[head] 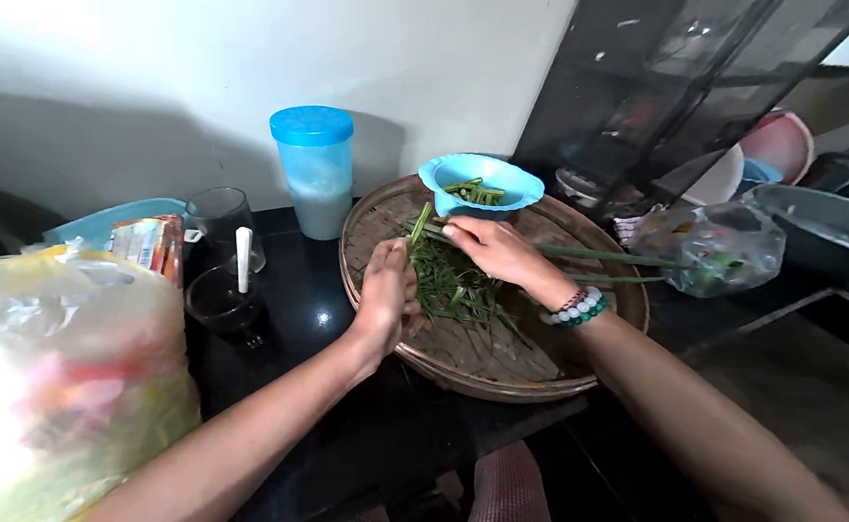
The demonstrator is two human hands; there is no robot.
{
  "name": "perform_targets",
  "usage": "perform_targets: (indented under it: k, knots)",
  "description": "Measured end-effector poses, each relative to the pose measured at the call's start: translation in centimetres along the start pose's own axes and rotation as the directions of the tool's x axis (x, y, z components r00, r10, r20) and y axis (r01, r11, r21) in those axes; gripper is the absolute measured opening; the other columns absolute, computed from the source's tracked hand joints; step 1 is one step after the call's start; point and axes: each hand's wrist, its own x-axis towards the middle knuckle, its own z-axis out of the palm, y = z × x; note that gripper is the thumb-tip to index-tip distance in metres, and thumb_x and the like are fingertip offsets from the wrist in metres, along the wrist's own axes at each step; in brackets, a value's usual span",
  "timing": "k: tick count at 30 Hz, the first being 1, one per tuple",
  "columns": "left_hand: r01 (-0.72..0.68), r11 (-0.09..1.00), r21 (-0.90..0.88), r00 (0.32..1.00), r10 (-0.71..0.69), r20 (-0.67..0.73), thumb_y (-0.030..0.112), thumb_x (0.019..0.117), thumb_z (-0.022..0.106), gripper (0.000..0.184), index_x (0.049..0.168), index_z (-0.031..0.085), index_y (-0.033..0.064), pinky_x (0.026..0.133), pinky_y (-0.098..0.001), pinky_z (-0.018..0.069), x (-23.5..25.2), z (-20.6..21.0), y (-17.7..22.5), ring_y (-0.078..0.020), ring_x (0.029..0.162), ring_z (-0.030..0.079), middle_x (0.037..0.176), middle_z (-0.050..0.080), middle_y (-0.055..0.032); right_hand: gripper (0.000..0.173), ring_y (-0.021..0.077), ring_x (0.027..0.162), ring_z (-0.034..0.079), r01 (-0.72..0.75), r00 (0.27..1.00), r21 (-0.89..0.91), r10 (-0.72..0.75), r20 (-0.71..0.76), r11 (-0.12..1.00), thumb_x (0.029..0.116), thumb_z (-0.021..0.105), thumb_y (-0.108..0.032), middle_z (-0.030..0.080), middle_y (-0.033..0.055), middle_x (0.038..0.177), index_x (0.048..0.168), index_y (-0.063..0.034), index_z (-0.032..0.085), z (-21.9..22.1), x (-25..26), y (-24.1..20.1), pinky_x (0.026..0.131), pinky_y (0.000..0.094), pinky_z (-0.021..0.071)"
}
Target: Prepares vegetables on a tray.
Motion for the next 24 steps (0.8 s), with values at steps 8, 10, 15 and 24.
perform_targets:
  k: [8,10,15,24]
  knots:
    - [0.039,0.995,-0.090,0.997,-0.045,-0.068,0.029,0.1141,0.031,0.032,0.109,0.055,0.0081,0.042,-0.0168,0.0307,0.6,0.0,0.4,-0.0046,0.044,0.033,0.062,0.038,0.0041,0.035,0.0349,0.074,0.067,-0.103,0.993,-0.126,0.109,0.045,0.987,0.0966,0.072,-0.035,0.066,0.0145,0.080,0.110,-0.0051,0.060,1.2,1.1,-1.1,0.065,0.0578,0.0545]
    - [0.042,0.994,-0.105,0.995,-0.051,-0.091,0.030,0.1142,0.030,0.032,0.108,0.053,0.0083,0.041,-0.0171,0.0293,0.7,0.1,0.5,-0.0047,0.044,0.032,0.061,0.037,0.0042,0.052,0.0322,0.070,0.066,-0.053,0.999,-0.105,0.054,0.001,0.993,0.0980,0.065,-0.051,0.063,0.0111,0.077,0.124,-0.0076,0.051,1.4,0.6,-1.7,0.062,0.0541,0.0541]
    - [0.045,0.990,-0.134,0.993,-0.059,-0.105,0.029,0.1143,0.030,0.031,0.109,0.053,0.0082,0.041,-0.0173,0.0286,0.7,0.1,0.6,-0.0049,0.043,0.031,0.059,0.034,0.0046,0.040,0.0243,0.065,0.065,0.222,0.964,-0.142,-0.239,-0.117,0.965,0.1109,0.036,-0.038,0.069,0.0034,0.089,0.145,-0.0236,0.051,2.2,-0.3,-3.5,0.053,0.0480,0.0521]
    - [0.048,0.990,-0.131,0.997,-0.057,-0.061,0.026,0.1142,0.029,0.026,0.102,0.048,0.0115,0.040,-0.0167,0.0253,0.5,0.1,0.4,-0.0036,0.042,0.028,0.057,0.031,0.0059,0.042,0.0246,0.060,0.060,0.300,0.930,-0.278,-0.345,-0.129,0.912,0.1093,0.043,-0.035,0.064,0.0060,0.085,0.149,-0.0424,0.052,3.6,-0.2,-3.2,0.047,0.0434,0.0460]
